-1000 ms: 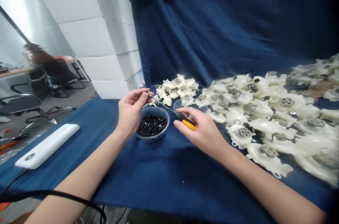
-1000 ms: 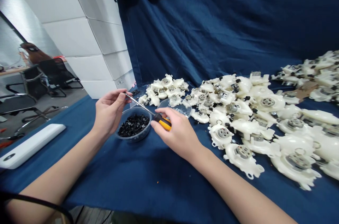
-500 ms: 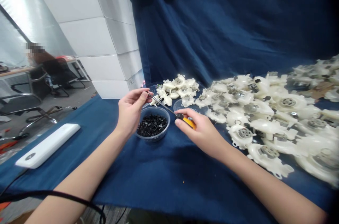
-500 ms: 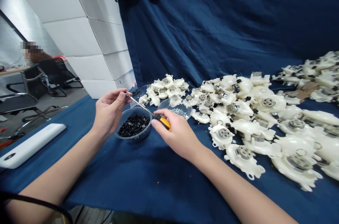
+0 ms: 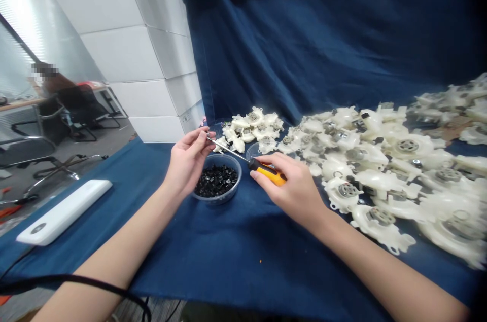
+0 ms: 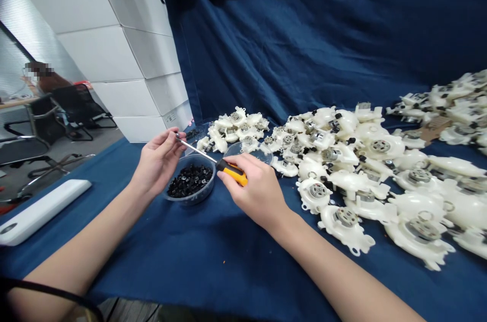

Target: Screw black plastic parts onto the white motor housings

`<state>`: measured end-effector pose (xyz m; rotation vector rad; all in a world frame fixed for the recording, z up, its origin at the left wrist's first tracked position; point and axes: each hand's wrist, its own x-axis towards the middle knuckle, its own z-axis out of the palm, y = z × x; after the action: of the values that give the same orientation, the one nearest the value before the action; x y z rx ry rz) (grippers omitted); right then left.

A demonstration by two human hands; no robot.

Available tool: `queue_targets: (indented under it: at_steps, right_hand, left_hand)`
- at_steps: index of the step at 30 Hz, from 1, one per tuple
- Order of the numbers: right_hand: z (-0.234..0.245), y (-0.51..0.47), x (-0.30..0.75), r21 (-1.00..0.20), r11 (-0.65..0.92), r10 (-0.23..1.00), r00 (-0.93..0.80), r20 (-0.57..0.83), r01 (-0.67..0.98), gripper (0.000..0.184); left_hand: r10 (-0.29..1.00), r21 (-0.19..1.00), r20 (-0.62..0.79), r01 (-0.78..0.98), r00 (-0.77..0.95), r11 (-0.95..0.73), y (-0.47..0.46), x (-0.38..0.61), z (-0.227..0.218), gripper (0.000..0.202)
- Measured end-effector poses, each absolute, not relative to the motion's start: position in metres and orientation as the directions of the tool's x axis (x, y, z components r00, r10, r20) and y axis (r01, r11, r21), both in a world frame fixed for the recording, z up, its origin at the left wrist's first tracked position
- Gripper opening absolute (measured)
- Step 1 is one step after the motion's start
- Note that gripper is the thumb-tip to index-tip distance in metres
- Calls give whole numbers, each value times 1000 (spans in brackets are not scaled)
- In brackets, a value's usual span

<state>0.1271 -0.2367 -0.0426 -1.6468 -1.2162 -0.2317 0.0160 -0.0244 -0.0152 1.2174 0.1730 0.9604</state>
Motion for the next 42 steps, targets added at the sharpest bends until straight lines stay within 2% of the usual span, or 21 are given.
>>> queue_targets:
  at_steps: [7, 16, 18, 20, 23, 25, 29, 33, 35, 38, 40, 42]
  right_hand:
    - [-43, -236, 127, -577, 16, 574, 465, 674, 817, 19]
    - [-46, -238, 127, -496, -34, 543, 433, 720, 867, 25]
    - [-44, -239, 127, -529, -53, 559, 464, 687, 847, 26]
    - [-41, -239, 128, -600, -42, 625, 490, 608, 799, 26]
    - [-37, -240, 128, -765, 15, 763, 486, 425, 644, 32]
    - [-36, -239, 127, -833, 26, 791, 498, 355, 552, 32]
    - [-39, -237, 125, -808, 1, 701, 575, 421, 590, 32]
    - [-43, -235, 128, -761, 2, 680, 557, 476, 648, 19]
    - [-43, -235, 130, -783, 21, 719, 535, 444, 622, 22]
    - [-42, -236, 130, -869, 61, 814, 479, 328, 491, 32]
    - [-42, -236, 129, -883, 54, 804, 504, 316, 467, 31]
    - [-42, -236, 127, -859, 30, 739, 568, 363, 511, 35]
  left_hand:
    - [687, 840, 330, -533, 647, 98, -24, 15, -14, 24]
    - [702, 858, 385, -512, 600, -33, -27, 16, -15, 24]
    - [697, 851, 423, -518, 580, -86, -27, 15, -15, 24]
    - [689, 839, 470, -521, 552, -155, -28, 14, -15, 25]
    - [677, 818, 530, -517, 510, -252, -29, 13, -13, 24]
    - [671, 810, 545, -521, 503, -268, -30, 12, -11, 23]
    - [678, 820, 516, -530, 523, -215, -31, 12, -10, 23]
    - [677, 813, 542, -516, 497, -271, -31, 12, -10, 26]
    - [668, 800, 565, -519, 485, -300, -31, 11, -10, 25]
    - [652, 792, 574, -539, 494, -289, -32, 11, -10, 21]
    - [656, 796, 564, -542, 502, -269, -32, 11, -11, 21]
    - [671, 809, 542, -530, 505, -255, -31, 12, -12, 21]
